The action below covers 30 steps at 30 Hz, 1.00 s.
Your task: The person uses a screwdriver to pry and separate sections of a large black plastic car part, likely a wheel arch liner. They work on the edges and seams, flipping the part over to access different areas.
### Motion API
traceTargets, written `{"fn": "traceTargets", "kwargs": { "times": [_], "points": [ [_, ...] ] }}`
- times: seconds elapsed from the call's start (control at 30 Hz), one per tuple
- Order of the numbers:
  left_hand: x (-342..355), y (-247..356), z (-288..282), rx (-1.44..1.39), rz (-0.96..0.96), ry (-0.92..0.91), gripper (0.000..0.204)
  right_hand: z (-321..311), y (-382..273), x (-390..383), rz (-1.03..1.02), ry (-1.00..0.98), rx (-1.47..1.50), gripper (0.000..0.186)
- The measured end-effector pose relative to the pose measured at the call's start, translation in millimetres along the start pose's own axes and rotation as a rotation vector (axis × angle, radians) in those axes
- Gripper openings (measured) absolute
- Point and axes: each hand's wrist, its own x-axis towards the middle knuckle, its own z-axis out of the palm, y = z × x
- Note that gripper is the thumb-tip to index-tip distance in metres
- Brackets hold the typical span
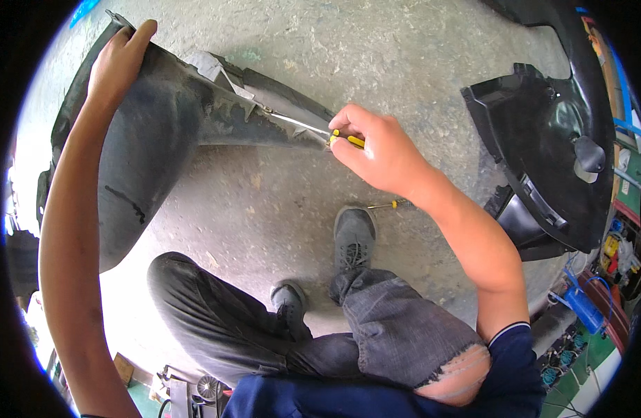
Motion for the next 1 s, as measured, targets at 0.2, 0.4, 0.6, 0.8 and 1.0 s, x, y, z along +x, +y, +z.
{"fn": "traceTargets", "kwargs": {
  "times": [0.2,0.4,0.6,0.8,1.0],
  "points": [
    [1,4,5,0.057,-0.018,0.003,0.072,14,11,-3,-0.203,0.173,-0.213,0.019],
    [11,-6,17,0.068,-0.038,-0.037,0.071,14,30,8,-0.349,0.246,-0.299,0.018],
    [23,-12,26,0.041,-0.031,-0.036,0.071,19,60,26,-0.329,0.266,-0.268,0.017],
    [28,-12,17,0.033,-0.041,-0.044,0.073,7,53,35,-0.169,0.294,-0.061,0.020],
    [32,-20,21,0.019,-0.081,-0.099,0.073,1,-1,-6,-0.158,0.131,-0.149,0.018]
  ]
}}
